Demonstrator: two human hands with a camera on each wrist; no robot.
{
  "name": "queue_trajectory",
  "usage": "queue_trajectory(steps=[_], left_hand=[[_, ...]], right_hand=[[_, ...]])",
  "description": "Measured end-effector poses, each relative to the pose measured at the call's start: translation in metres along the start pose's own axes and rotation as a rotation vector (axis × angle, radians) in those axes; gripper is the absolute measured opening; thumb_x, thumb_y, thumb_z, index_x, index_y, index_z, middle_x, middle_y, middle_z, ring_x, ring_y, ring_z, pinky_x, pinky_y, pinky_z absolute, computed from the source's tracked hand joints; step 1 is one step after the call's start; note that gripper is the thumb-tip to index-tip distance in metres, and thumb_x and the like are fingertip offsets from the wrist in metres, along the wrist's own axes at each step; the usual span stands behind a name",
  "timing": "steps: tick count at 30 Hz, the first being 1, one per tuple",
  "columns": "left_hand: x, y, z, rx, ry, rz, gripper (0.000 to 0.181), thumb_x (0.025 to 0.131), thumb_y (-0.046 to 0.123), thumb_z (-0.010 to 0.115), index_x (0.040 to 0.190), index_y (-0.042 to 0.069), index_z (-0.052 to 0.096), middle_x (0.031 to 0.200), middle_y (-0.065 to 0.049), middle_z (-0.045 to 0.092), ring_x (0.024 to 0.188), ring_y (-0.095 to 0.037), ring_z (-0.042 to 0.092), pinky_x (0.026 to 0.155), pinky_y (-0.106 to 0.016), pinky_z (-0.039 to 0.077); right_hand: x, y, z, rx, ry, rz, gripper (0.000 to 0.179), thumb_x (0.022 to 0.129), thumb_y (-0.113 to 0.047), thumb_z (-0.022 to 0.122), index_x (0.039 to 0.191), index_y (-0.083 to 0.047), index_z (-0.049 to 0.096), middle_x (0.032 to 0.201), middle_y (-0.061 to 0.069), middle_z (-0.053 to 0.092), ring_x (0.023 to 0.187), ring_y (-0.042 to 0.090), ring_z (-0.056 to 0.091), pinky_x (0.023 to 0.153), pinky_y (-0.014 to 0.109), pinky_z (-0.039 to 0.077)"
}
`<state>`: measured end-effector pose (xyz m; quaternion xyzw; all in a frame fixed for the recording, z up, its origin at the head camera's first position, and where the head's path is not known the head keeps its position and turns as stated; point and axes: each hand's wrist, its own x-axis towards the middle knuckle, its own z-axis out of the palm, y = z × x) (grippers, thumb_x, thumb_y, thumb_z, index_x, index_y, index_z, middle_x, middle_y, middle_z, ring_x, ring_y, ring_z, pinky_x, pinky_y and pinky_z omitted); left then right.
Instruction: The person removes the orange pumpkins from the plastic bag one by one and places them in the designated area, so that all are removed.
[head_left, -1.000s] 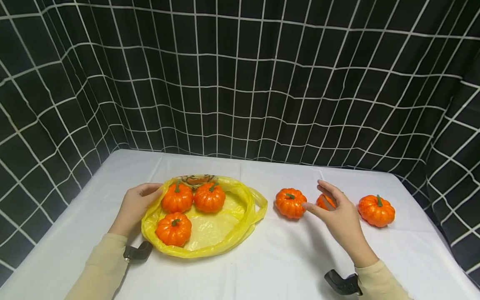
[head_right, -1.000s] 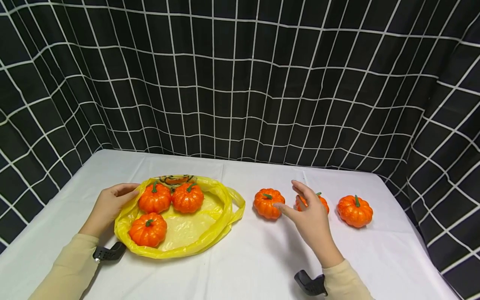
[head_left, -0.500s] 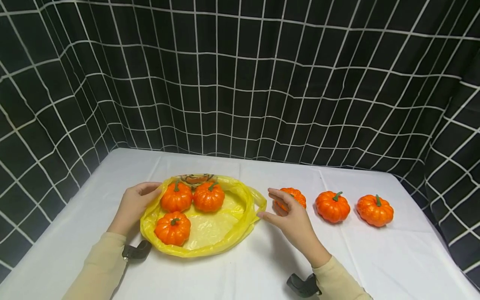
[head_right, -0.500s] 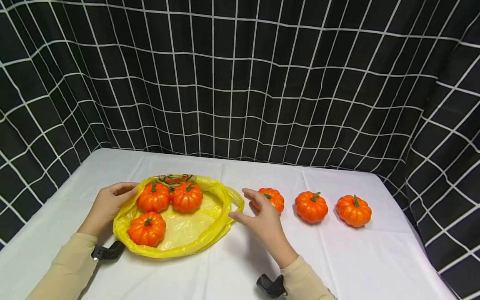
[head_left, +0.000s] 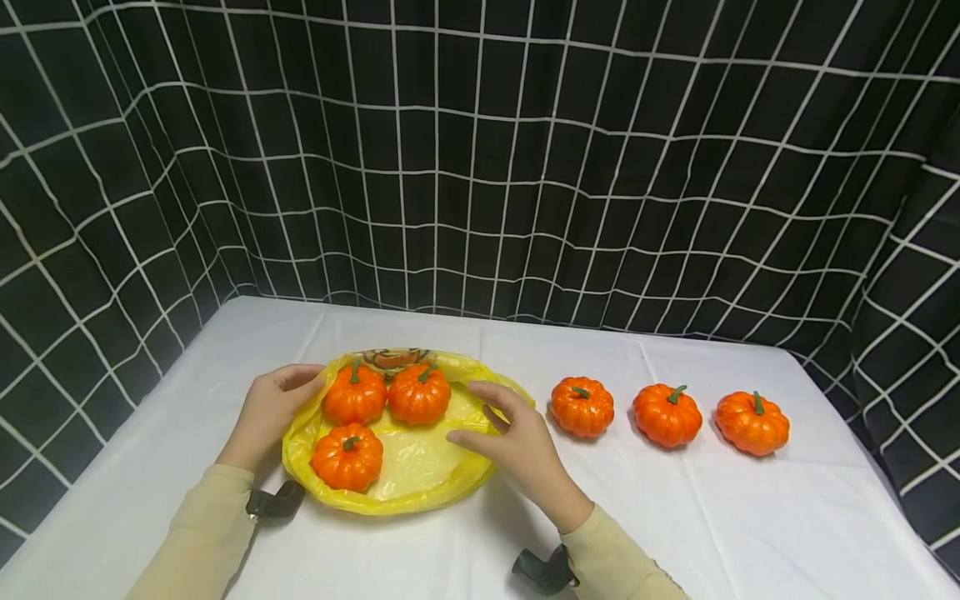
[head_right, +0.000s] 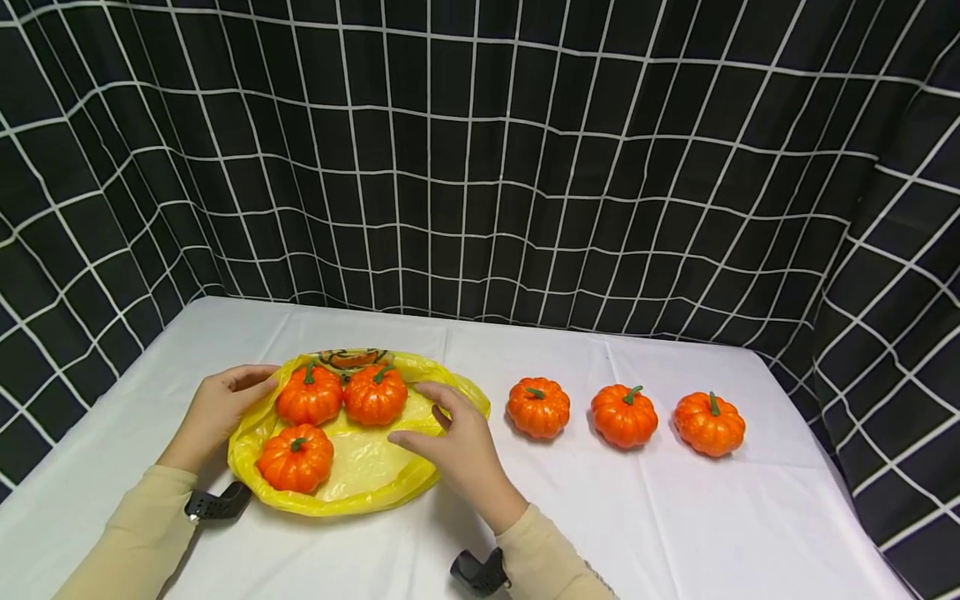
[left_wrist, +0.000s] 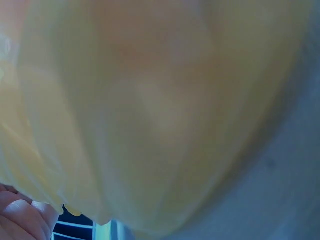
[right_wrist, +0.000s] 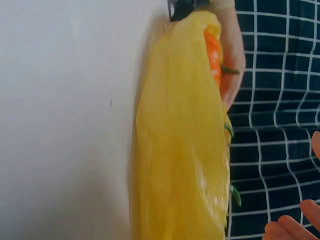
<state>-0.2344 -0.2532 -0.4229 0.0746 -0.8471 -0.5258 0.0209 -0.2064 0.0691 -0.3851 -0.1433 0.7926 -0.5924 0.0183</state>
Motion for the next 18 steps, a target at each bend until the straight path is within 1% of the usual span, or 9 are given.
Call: queue_trajectory(steps=[5, 11, 13, 18], left_hand=[[0.0, 0.0, 0.0, 0.002, 0.0, 0.0, 0.046, 0.1, 0.036, 0.057, 0.134, 0.006, 0.06, 0.139, -0.018, 0.06, 0.132, -0.03, 0.052, 0.11, -0.042, 0.047], [-0.002, 0.002, -0.001, 0.005, -0.003, 0.003, 0.044, 0.1, 0.032, 0.057, 0.135, 0.005, 0.059, 0.139, -0.019, 0.059, 0.132, -0.031, 0.052, 0.104, -0.032, 0.051], [-0.003, 0.003, -0.001, 0.004, -0.002, 0.003, 0.044, 0.1, 0.032, 0.057, 0.135, 0.004, 0.059, 0.139, -0.019, 0.059, 0.132, -0.031, 0.052, 0.105, -0.033, 0.05], [-0.002, 0.003, 0.0, 0.001, -0.002, 0.001, 0.044, 0.101, 0.031, 0.056, 0.135, 0.004, 0.059, 0.139, -0.019, 0.059, 0.132, -0.031, 0.051, 0.109, -0.042, 0.047]], right_hand=[[0.002, -0.002, 0.015, -0.003, -0.032, -0.033, 0.058, 0.078, -0.01, 0.084, 0.13, 0.003, 0.06, 0.139, 0.018, 0.059, 0.135, 0.035, 0.05, 0.112, 0.045, 0.044], [0.003, -0.004, 0.031, 0.016, -0.074, -0.028, 0.058, 0.078, -0.009, 0.083, 0.13, 0.002, 0.06, 0.14, 0.017, 0.057, 0.136, 0.035, 0.049, 0.113, 0.045, 0.043], [0.004, -0.005, 0.036, 0.023, -0.086, -0.03, 0.058, 0.078, -0.009, 0.083, 0.13, 0.002, 0.06, 0.139, 0.017, 0.058, 0.135, 0.035, 0.049, 0.112, 0.045, 0.043], [0.005, -0.007, 0.045, 0.027, -0.125, -0.028, 0.059, 0.078, -0.01, 0.083, 0.13, 0.002, 0.059, 0.137, 0.017, 0.059, 0.135, 0.035, 0.05, 0.113, 0.046, 0.043]])
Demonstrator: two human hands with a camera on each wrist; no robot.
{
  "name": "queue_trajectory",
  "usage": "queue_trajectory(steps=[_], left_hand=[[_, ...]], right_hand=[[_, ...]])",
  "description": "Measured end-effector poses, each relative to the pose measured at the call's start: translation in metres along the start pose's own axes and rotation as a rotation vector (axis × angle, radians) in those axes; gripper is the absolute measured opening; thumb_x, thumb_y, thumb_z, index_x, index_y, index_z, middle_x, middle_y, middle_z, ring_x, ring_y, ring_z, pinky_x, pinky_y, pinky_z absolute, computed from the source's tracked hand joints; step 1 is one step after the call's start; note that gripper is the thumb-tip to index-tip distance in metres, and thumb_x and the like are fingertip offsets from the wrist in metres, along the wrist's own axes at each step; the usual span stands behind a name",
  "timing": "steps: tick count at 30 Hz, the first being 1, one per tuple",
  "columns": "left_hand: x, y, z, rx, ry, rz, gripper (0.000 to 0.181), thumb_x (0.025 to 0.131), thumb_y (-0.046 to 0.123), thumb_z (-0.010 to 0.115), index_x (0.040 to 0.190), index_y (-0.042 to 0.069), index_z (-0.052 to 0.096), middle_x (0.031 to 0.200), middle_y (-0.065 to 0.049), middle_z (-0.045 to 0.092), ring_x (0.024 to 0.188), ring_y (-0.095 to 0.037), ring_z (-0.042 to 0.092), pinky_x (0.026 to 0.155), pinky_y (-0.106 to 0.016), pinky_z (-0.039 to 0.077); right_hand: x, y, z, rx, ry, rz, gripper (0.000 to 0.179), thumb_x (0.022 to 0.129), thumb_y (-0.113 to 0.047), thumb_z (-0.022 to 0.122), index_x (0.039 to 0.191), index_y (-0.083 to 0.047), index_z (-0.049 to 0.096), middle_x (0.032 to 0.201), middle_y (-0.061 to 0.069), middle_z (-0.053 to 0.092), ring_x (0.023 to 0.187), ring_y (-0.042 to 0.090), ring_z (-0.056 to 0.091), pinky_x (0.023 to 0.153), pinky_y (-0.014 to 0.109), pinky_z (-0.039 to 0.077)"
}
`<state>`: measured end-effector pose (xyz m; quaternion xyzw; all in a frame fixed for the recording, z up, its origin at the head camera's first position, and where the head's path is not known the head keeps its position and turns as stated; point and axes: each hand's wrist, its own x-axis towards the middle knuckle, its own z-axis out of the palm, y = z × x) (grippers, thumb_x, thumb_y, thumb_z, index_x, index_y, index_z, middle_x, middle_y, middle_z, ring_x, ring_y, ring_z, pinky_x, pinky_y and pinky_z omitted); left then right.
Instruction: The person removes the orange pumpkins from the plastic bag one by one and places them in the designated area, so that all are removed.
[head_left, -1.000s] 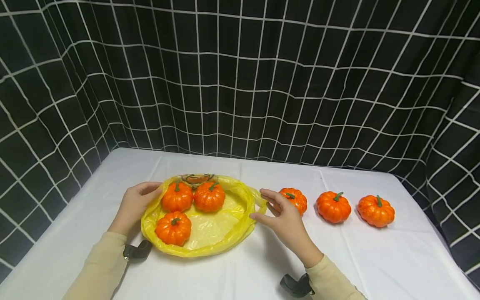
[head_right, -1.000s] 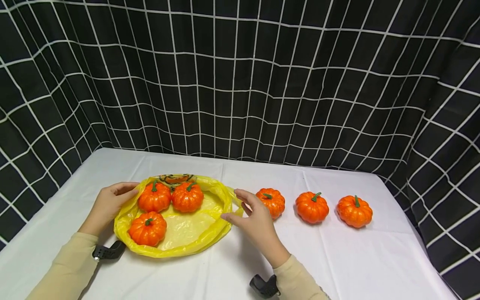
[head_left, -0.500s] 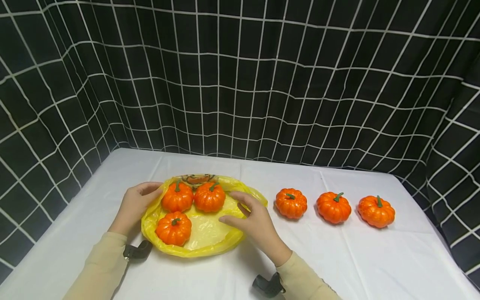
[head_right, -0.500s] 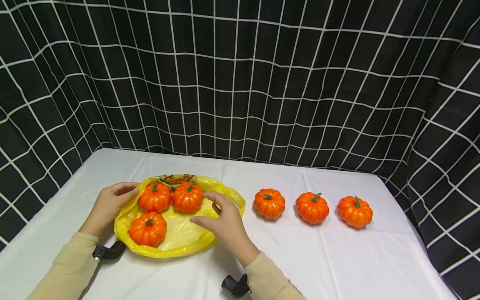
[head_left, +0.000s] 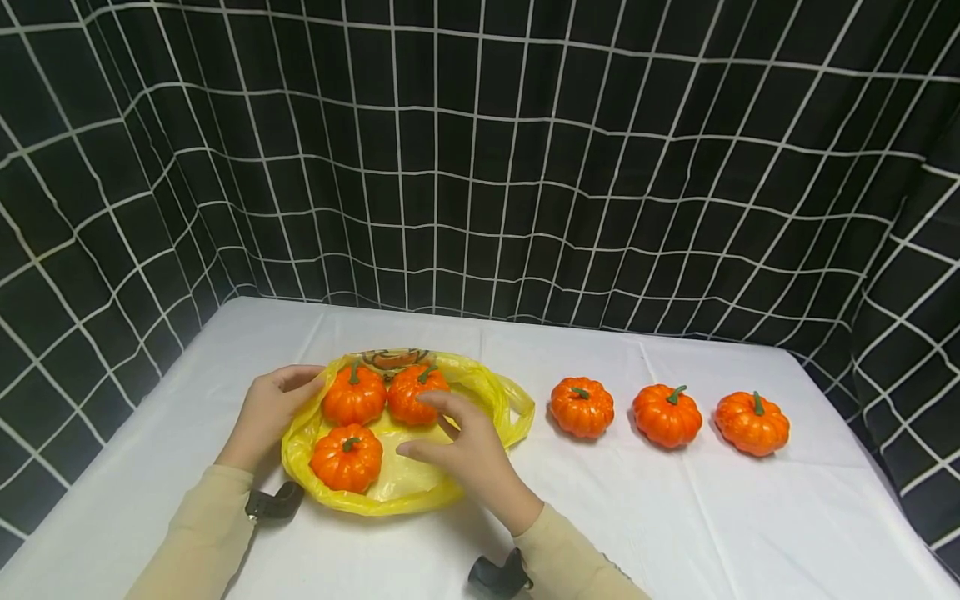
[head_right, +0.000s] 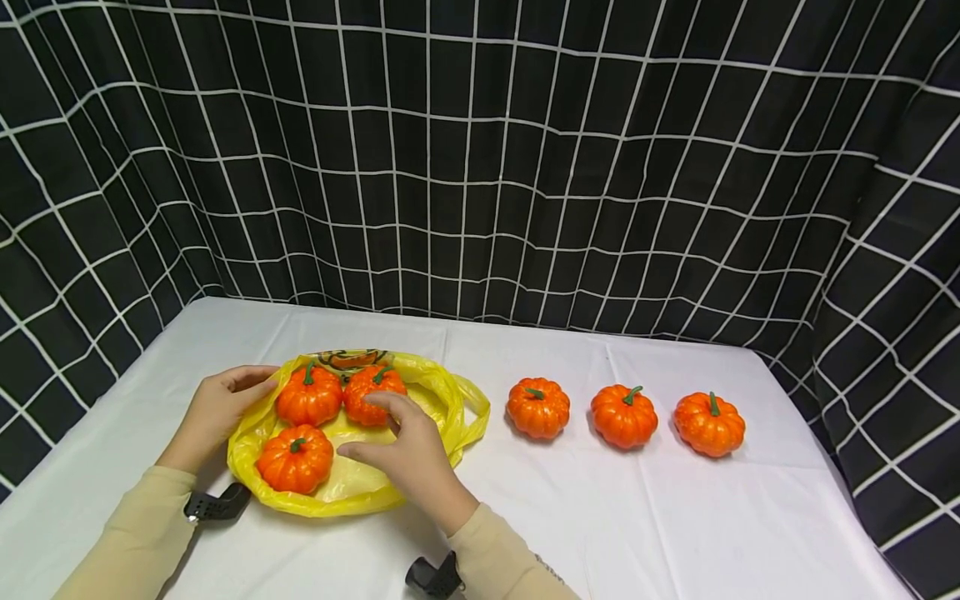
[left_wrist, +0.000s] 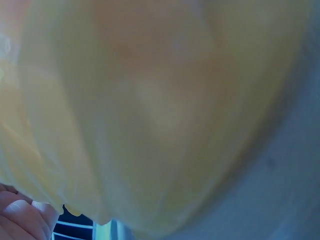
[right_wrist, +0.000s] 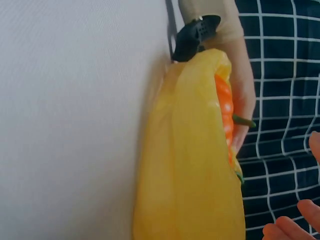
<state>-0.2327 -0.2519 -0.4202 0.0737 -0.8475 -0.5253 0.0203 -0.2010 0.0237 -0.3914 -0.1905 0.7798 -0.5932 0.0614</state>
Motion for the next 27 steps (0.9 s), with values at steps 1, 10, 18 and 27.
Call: queue_trajectory(steps=[1, 10, 18, 27], left_hand=[[0.0, 0.0, 0.0, 0.001, 0.001, -0.002, 0.044, 0.101, 0.031, 0.056, 0.135, 0.004, 0.059, 0.139, -0.019, 0.059, 0.132, -0.031, 0.052, 0.11, -0.042, 0.047], [0.001, -0.002, -0.001, -0.006, -0.002, -0.004, 0.045, 0.1, 0.034, 0.057, 0.134, 0.005, 0.06, 0.139, -0.018, 0.059, 0.133, -0.031, 0.051, 0.109, -0.041, 0.048], [0.001, -0.003, -0.002, -0.002, -0.001, 0.006, 0.045, 0.099, 0.035, 0.058, 0.134, 0.005, 0.06, 0.138, -0.018, 0.06, 0.131, -0.03, 0.053, 0.101, -0.026, 0.05], [0.002, -0.004, -0.001, -0.004, 0.005, 0.027, 0.046, 0.099, 0.036, 0.058, 0.133, 0.004, 0.061, 0.136, -0.019, 0.062, 0.131, -0.03, 0.053, 0.109, -0.041, 0.046]], right_hand=[[0.0, 0.0, 0.002, 0.003, -0.009, 0.004, 0.059, 0.078, -0.01, 0.083, 0.131, 0.002, 0.059, 0.138, 0.017, 0.059, 0.135, 0.035, 0.05, 0.113, 0.046, 0.043], [0.005, -0.004, 0.024, 0.035, -0.075, 0.022, 0.058, 0.08, -0.011, 0.082, 0.131, 0.003, 0.058, 0.137, 0.019, 0.059, 0.133, 0.036, 0.052, 0.116, 0.045, 0.04], [0.014, -0.003, 0.041, -0.003, -0.091, 0.046, 0.059, 0.08, -0.014, 0.083, 0.131, 0.001, 0.059, 0.136, 0.017, 0.06, 0.135, 0.035, 0.051, 0.116, 0.045, 0.04], [0.017, 0.006, 0.055, -0.06, -0.088, 0.118, 0.062, 0.077, -0.018, 0.085, 0.132, -0.002, 0.059, 0.136, 0.013, 0.061, 0.131, 0.031, 0.055, 0.112, 0.044, 0.045]])
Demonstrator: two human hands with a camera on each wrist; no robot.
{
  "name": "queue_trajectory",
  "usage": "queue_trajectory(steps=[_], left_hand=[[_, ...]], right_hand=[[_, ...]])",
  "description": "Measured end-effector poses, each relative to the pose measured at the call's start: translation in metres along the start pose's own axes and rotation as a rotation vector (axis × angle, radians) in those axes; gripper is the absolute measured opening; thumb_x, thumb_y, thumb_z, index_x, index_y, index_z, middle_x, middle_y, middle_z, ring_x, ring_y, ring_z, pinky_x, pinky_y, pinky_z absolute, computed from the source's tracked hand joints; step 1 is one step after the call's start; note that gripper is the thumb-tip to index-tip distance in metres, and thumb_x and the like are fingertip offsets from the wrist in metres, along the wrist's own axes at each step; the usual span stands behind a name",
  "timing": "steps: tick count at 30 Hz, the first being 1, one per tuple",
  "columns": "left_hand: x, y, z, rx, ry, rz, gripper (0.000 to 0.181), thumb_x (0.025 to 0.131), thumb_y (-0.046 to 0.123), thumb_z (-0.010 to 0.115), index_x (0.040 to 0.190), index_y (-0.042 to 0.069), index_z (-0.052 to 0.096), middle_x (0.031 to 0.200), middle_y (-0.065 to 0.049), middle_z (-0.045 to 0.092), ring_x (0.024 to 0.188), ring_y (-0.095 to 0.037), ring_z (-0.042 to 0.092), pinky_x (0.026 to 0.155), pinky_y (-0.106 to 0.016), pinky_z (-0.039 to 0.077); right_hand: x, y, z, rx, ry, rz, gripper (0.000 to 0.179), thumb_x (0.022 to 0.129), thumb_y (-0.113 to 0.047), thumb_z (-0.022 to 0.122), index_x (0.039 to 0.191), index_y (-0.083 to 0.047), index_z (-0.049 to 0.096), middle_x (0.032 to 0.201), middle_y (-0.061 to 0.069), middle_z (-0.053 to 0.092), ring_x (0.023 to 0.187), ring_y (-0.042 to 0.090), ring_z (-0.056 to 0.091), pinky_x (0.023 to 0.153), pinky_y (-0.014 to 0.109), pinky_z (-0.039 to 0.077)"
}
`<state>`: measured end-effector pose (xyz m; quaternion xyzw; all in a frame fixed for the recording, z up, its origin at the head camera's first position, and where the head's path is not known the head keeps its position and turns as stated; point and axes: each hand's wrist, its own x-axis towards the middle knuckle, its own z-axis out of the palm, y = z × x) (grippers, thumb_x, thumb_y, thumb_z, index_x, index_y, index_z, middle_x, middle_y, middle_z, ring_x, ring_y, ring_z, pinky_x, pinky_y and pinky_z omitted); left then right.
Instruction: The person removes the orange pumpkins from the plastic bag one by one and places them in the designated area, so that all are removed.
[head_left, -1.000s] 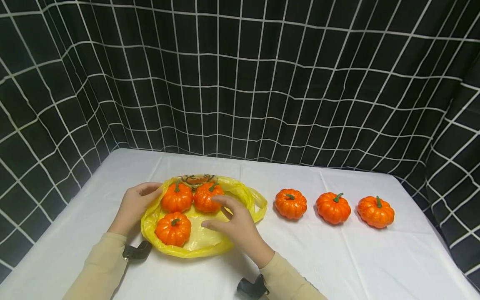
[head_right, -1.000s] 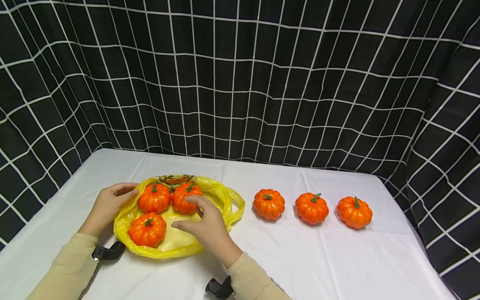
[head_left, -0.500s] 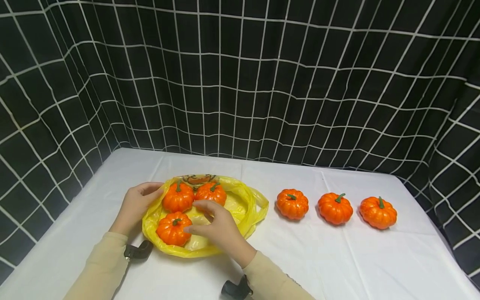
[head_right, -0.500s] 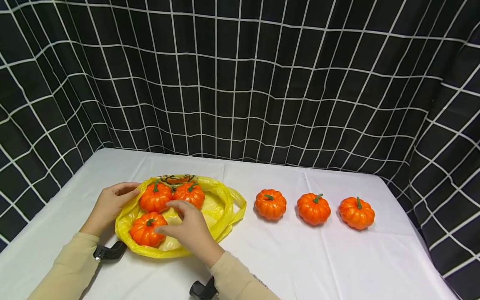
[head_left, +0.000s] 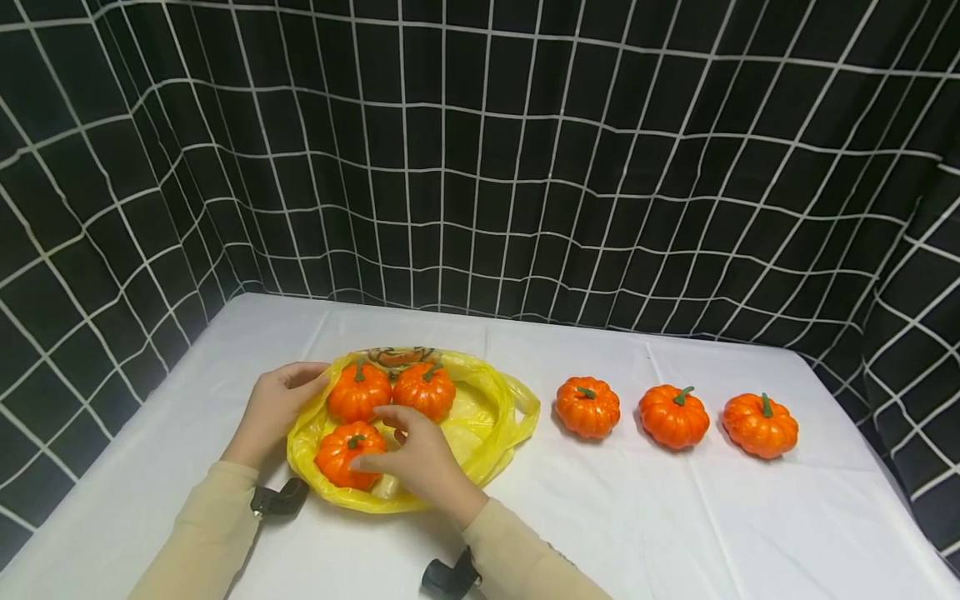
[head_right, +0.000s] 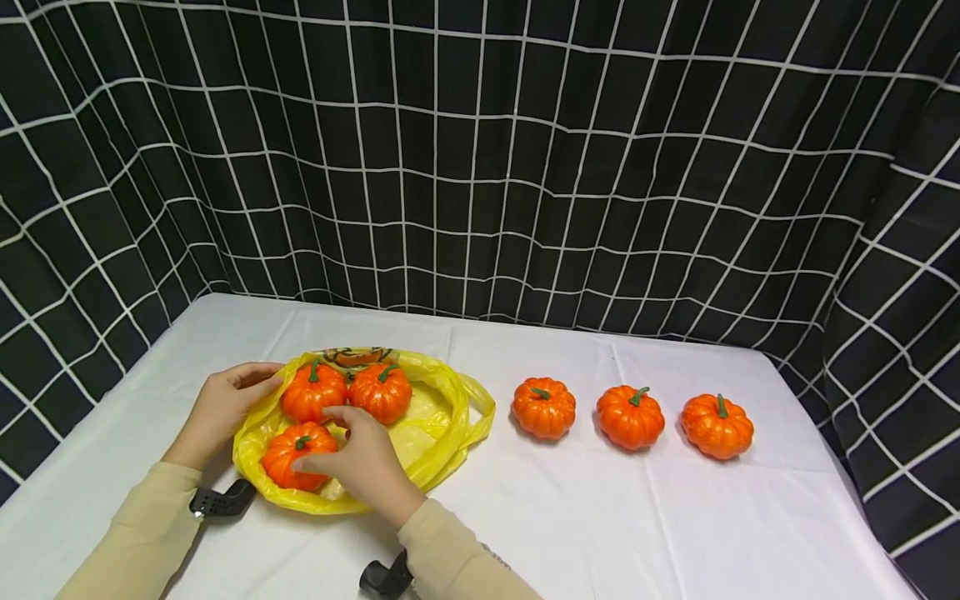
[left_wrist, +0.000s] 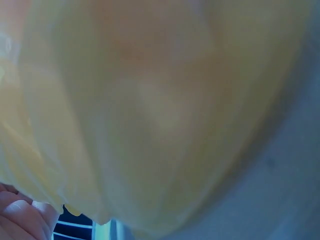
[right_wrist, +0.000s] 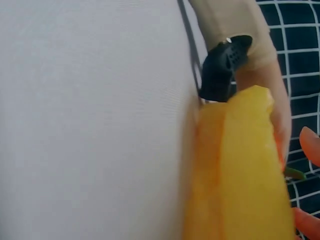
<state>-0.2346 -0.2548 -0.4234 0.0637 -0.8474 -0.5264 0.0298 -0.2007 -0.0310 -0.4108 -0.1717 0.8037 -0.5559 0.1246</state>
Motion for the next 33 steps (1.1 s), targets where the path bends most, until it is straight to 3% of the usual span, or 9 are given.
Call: queue_trajectory(steps=[6, 13, 20, 29, 33], left_hand=[[-0.001, 0.0, -0.001, 0.003, 0.0, 0.01, 0.047, 0.099, 0.037, 0.059, 0.132, 0.004, 0.062, 0.136, -0.018, 0.062, 0.131, -0.03, 0.054, 0.108, -0.036, 0.046], [-0.002, 0.0, -0.002, 0.001, -0.003, 0.004, 0.044, 0.099, 0.033, 0.058, 0.132, 0.004, 0.061, 0.136, -0.018, 0.062, 0.13, -0.029, 0.054, 0.092, -0.012, 0.047], [-0.001, 0.0, 0.0, -0.013, -0.005, 0.002, 0.043, 0.099, 0.033, 0.059, 0.132, 0.004, 0.062, 0.136, -0.018, 0.062, 0.129, -0.029, 0.055, 0.086, -0.007, 0.046], [-0.001, -0.001, -0.001, -0.013, -0.007, 0.003, 0.043, 0.099, 0.032, 0.058, 0.132, 0.004, 0.061, 0.136, -0.018, 0.062, 0.13, -0.029, 0.054, 0.087, -0.007, 0.046], [-0.001, 0.0, 0.0, -0.005, -0.006, 0.003, 0.042, 0.1, 0.03, 0.058, 0.133, 0.004, 0.061, 0.137, -0.019, 0.061, 0.131, -0.03, 0.054, 0.099, -0.021, 0.05]], right_hand=[[-0.001, 0.001, 0.005, -0.04, 0.006, 0.022, 0.062, 0.075, -0.019, 0.086, 0.129, -0.002, 0.061, 0.134, 0.017, 0.062, 0.122, 0.031, 0.058, 0.107, 0.047, 0.049], [0.003, 0.008, 0.01, -0.131, -0.021, 0.026, 0.071, 0.073, -0.025, 0.088, 0.134, -0.004, 0.059, 0.137, 0.012, 0.061, 0.13, 0.028, 0.054, 0.113, 0.046, 0.043], [0.004, 0.01, 0.011, -0.12, -0.047, 0.036, 0.078, 0.072, -0.024, 0.089, 0.138, -0.004, 0.055, 0.14, 0.011, 0.059, 0.13, 0.028, 0.055, 0.112, 0.044, 0.044], [0.004, 0.01, 0.012, -0.11, -0.048, 0.058, 0.078, 0.072, -0.024, 0.089, 0.139, -0.004, 0.055, 0.14, 0.013, 0.059, 0.13, 0.029, 0.056, 0.112, 0.044, 0.045], [0.003, 0.011, 0.012, -0.103, -0.037, 0.061, 0.076, 0.072, -0.023, 0.089, 0.138, -0.004, 0.056, 0.139, 0.014, 0.059, 0.128, 0.029, 0.057, 0.11, 0.045, 0.046]])
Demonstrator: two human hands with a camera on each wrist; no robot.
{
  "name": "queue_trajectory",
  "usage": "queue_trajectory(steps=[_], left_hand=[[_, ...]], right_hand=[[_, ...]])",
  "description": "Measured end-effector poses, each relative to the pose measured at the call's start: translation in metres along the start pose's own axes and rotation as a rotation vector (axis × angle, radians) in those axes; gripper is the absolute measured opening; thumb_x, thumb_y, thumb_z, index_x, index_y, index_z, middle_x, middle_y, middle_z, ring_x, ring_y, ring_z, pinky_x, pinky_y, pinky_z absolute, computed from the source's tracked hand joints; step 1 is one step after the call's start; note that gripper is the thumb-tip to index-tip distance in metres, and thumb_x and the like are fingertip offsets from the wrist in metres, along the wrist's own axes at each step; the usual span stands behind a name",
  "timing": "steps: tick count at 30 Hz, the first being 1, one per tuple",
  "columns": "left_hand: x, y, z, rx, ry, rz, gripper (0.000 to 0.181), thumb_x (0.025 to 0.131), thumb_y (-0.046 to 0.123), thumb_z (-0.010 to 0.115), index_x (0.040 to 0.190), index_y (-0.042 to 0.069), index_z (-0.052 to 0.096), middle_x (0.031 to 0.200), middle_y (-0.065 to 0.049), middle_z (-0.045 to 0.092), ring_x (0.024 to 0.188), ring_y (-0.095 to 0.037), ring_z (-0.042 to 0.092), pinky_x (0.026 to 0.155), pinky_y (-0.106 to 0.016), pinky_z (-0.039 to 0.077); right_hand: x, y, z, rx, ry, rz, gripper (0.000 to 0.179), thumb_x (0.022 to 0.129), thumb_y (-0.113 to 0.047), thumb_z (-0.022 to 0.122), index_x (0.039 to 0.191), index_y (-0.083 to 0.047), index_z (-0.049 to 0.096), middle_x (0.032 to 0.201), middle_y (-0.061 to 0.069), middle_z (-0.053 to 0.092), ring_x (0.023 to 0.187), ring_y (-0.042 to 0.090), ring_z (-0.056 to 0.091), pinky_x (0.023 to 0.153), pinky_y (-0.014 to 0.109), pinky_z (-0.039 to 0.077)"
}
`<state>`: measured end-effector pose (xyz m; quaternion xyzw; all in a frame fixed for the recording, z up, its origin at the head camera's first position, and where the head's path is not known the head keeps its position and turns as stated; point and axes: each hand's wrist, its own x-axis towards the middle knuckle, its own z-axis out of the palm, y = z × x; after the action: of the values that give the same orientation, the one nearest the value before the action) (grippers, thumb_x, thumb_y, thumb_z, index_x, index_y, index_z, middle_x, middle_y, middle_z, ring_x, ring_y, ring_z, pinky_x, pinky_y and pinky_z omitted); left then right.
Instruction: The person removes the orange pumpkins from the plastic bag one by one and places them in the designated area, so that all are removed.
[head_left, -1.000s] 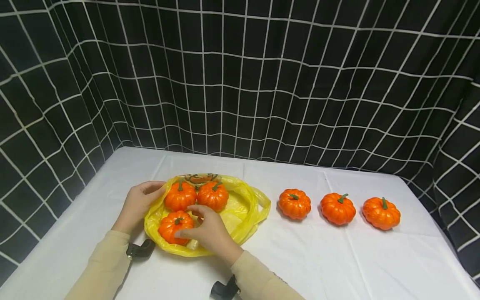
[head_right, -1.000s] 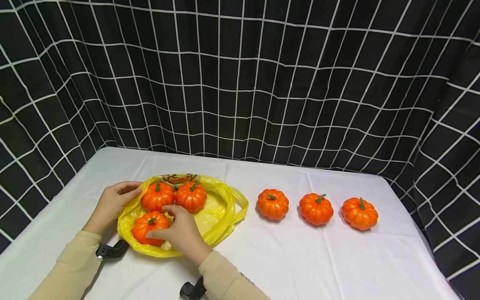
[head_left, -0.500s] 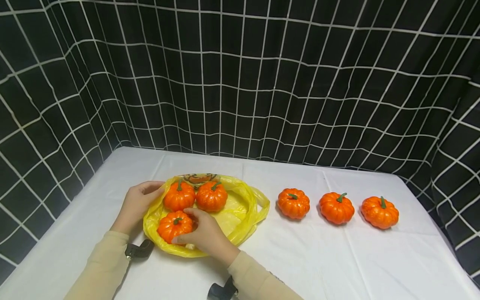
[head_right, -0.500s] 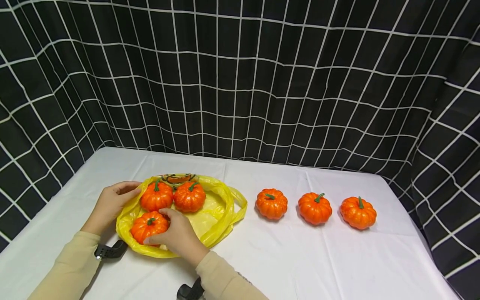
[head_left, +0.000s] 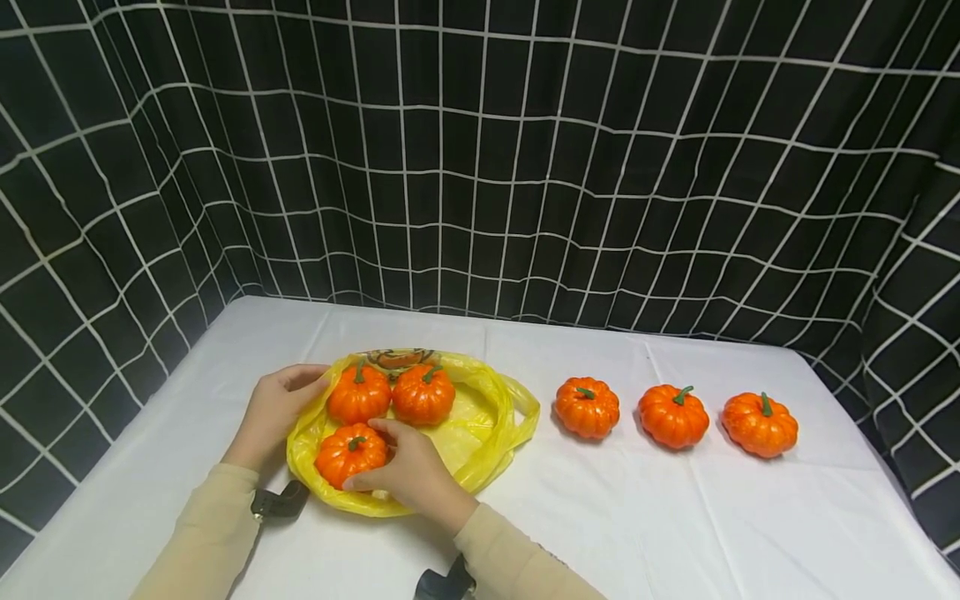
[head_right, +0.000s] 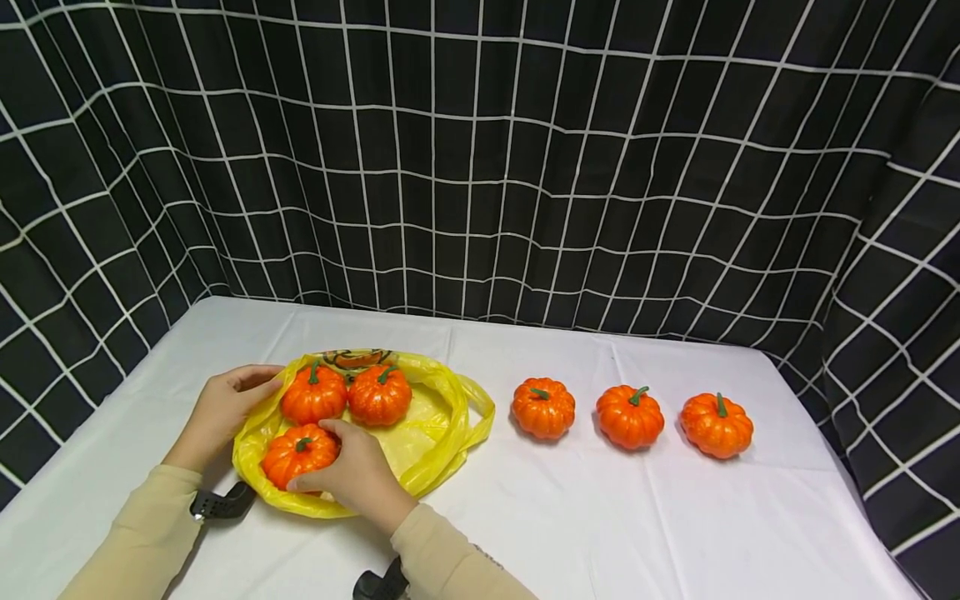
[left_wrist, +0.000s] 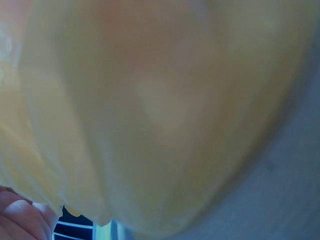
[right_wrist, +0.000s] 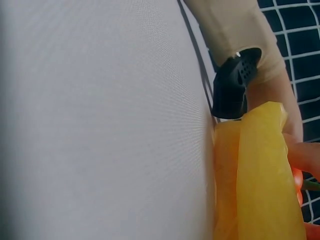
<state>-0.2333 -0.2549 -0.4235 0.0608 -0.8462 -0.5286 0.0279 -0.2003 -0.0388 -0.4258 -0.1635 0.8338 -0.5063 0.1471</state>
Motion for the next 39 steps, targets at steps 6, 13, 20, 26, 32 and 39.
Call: queue_trajectory(steps=[6, 13, 20, 26, 32, 39], left_hand=[[0.001, 0.003, 0.001, -0.01, -0.001, 0.013, 0.043, 0.1, 0.029, 0.058, 0.133, 0.002, 0.06, 0.138, -0.021, 0.06, 0.134, -0.033, 0.051, 0.113, -0.046, 0.043], [-0.001, 0.001, 0.001, 0.0, 0.015, 0.007, 0.044, 0.099, 0.03, 0.059, 0.133, 0.002, 0.06, 0.137, -0.021, 0.06, 0.133, -0.033, 0.051, 0.114, -0.047, 0.041], [-0.001, 0.002, 0.002, 0.0, 0.01, -0.017, 0.044, 0.099, 0.029, 0.059, 0.134, 0.003, 0.06, 0.138, -0.021, 0.059, 0.133, -0.034, 0.05, 0.114, -0.048, 0.041], [-0.001, 0.004, 0.004, 0.0, 0.004, -0.022, 0.043, 0.1, 0.028, 0.058, 0.134, 0.003, 0.059, 0.139, -0.021, 0.059, 0.134, -0.035, 0.05, 0.114, -0.049, 0.041], [-0.002, 0.005, 0.004, 0.01, -0.004, -0.033, 0.044, 0.1, 0.03, 0.057, 0.135, 0.004, 0.058, 0.141, -0.021, 0.057, 0.137, -0.035, 0.047, 0.116, -0.05, 0.039], [-0.003, 0.007, 0.002, 0.01, -0.007, -0.041, 0.045, 0.1, 0.03, 0.057, 0.136, 0.003, 0.057, 0.142, -0.022, 0.056, 0.137, -0.036, 0.046, 0.116, -0.05, 0.038]], right_hand=[[-0.004, 0.0, -0.005, 0.005, 0.028, -0.006, 0.075, 0.072, -0.024, 0.089, 0.137, -0.006, 0.056, 0.14, 0.014, 0.059, 0.128, 0.03, 0.057, 0.109, 0.046, 0.047], [-0.021, -0.003, -0.027, 0.043, 0.03, -0.023, 0.075, 0.073, -0.023, 0.088, 0.139, -0.006, 0.055, 0.141, 0.011, 0.057, 0.131, 0.03, 0.055, 0.111, 0.047, 0.046], [-0.046, -0.002, -0.061, 0.15, 0.065, -0.023, 0.077, 0.073, -0.017, 0.088, 0.14, -0.004, 0.052, 0.145, 0.016, 0.053, 0.136, 0.033, 0.05, 0.111, 0.045, 0.046], [-0.065, 0.004, -0.086, 0.134, 0.138, -0.041, 0.076, 0.071, -0.014, 0.088, 0.139, -0.003, 0.055, 0.142, 0.016, 0.057, 0.134, 0.033, 0.052, 0.109, 0.044, 0.048], [-0.084, 0.012, -0.108, 0.146, 0.235, -0.03, 0.073, 0.069, -0.008, 0.089, 0.135, -0.001, 0.058, 0.135, 0.014, 0.063, 0.129, 0.031, 0.056, 0.108, 0.044, 0.048], [-0.105, 0.027, -0.134, 0.088, 0.289, 0.012, 0.075, 0.07, -0.011, 0.089, 0.137, -0.002, 0.056, 0.139, 0.015, 0.06, 0.132, 0.031, 0.055, 0.108, 0.041, 0.048]])
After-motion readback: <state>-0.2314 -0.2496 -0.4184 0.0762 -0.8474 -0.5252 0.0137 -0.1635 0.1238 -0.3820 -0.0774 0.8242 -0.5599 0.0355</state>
